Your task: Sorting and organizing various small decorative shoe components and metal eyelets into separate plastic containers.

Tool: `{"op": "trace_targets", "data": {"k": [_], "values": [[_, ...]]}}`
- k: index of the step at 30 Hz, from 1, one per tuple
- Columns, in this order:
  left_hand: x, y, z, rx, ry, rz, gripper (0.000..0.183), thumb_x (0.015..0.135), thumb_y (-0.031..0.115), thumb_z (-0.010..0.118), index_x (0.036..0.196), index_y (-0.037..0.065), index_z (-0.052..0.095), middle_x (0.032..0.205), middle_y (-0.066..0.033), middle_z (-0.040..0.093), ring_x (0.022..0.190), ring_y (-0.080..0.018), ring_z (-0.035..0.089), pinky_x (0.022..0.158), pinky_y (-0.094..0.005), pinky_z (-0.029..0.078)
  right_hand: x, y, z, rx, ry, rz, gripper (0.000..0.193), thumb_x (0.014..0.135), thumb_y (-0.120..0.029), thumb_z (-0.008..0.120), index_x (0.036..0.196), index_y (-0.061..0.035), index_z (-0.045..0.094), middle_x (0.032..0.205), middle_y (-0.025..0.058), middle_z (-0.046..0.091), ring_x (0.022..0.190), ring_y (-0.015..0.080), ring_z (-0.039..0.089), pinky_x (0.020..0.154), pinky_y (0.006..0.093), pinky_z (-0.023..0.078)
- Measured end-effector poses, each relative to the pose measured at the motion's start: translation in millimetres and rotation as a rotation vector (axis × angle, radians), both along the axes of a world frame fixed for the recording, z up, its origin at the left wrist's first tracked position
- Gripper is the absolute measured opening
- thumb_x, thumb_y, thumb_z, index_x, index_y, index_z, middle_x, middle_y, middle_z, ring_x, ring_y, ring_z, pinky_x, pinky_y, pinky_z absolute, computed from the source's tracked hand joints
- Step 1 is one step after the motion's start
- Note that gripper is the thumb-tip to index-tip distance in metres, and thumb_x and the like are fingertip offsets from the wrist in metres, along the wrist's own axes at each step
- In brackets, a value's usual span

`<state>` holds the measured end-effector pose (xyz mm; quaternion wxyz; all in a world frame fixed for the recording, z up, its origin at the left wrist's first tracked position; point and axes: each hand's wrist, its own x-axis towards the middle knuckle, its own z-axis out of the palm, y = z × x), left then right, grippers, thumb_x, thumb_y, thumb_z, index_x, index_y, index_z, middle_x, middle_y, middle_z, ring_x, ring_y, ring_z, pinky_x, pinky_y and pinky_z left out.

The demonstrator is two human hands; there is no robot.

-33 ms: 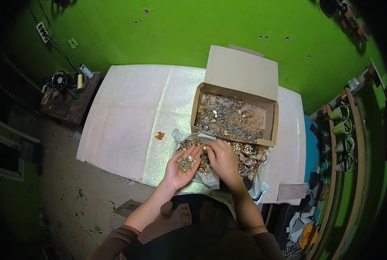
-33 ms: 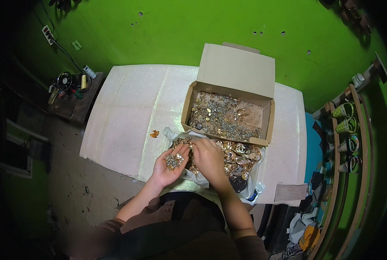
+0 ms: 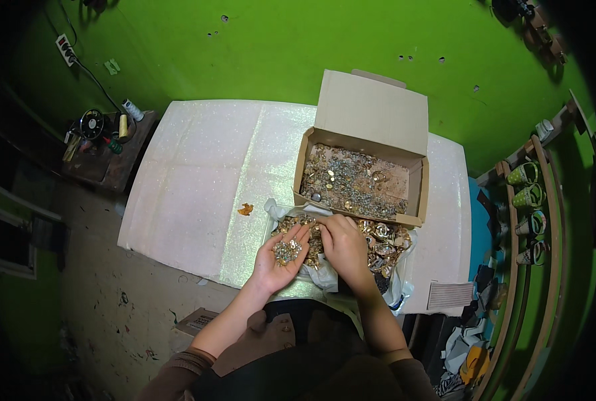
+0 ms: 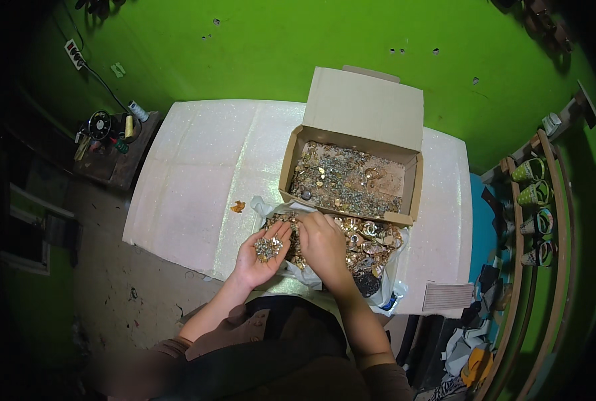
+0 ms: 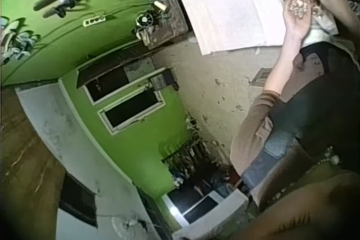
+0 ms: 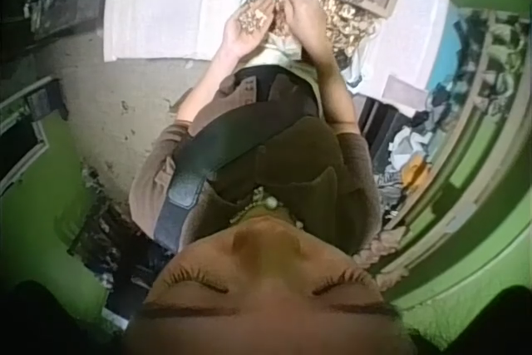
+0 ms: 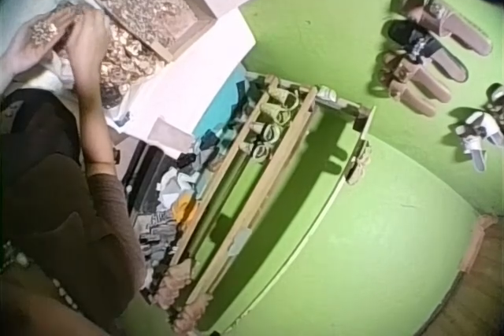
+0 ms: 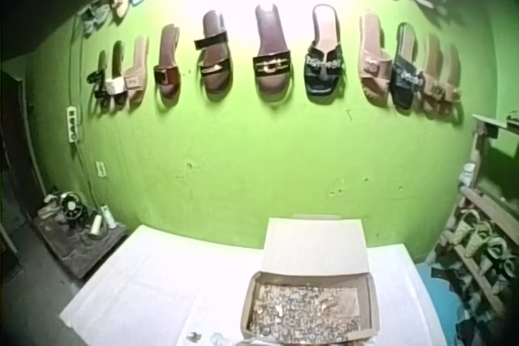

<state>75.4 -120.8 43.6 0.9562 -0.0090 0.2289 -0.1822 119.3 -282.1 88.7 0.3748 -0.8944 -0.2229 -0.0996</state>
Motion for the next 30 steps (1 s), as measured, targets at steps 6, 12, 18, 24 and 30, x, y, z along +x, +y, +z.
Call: {"op": "trace_targets", "data": {"k": [6, 12, 18, 24, 30], "values": [[0, -2, 7, 0.039, -0.011, 0.006, 0.039, 0.095, 0.019, 0.036, 0.129, -0.001, 0.044, 0.129, -0.0134, 0.050, 0.119, -0.0215, 0.049, 0.100, -0.0361, 0.041, -4, 5, 3, -0.039, -0.119, -0.062, 0.014, 0.080, -0.006, 0.059, 0.094, -0.0059, 0.063, 0.089, 0.0076, 0.059, 0.085, 0.0271, 0.057, 0.073, 0.0363, 0.047], [-4, 1, -1, 0.154, 0.034, -0.060, 0.036, 0.094, 0.019, 0.040, 0.124, 0.000, 0.048, 0.112, -0.0107, 0.058, 0.104, -0.0201, 0.057, 0.096, -0.0352, 0.044, -10, 9, 0, -0.088, -0.032, 0.222, 0.019, 0.078, -0.010, 0.062, 0.097, -0.0091, 0.064, 0.091, 0.0071, 0.057, 0.087, 0.0266, 0.056, 0.073, 0.0357, 0.047], [-4, 1, 2, 0.126, 0.038, -0.060, 0.039, 0.096, 0.021, 0.036, 0.127, 0.001, 0.046, 0.116, -0.0114, 0.057, 0.107, -0.0195, 0.055, 0.095, -0.0348, 0.044, -11, 8, 0, -0.139, -0.022, 0.303, 0.019, 0.077, -0.012, 0.063, 0.095, -0.0080, 0.063, 0.090, 0.0074, 0.055, 0.088, 0.0274, 0.055, 0.074, 0.0365, 0.047], [-4, 2, -1, 0.120, -0.078, -0.073, 0.040, 0.095, 0.020, 0.036, 0.128, 0.001, 0.046, 0.120, -0.0093, 0.056, 0.107, -0.0171, 0.054, 0.095, -0.0329, 0.044, -5, 0, -4, -0.058, 0.038, 0.287, 0.018, 0.077, -0.013, 0.063, 0.093, -0.0058, 0.060, 0.092, 0.0084, 0.057, 0.088, 0.0281, 0.056, 0.076, 0.0378, 0.047], [-5, 0, -2, 0.053, -0.079, -0.073, 0.040, 0.095, 0.020, 0.035, 0.129, 0.001, 0.046, 0.121, -0.0101, 0.055, 0.106, -0.0186, 0.055, 0.093, -0.0335, 0.045, -6, 0, -7, -0.074, 0.047, 0.335, 0.016, 0.078, -0.014, 0.064, 0.092, -0.0054, 0.060, 0.094, 0.0100, 0.059, 0.089, 0.0296, 0.057, 0.077, 0.0384, 0.047]]}}
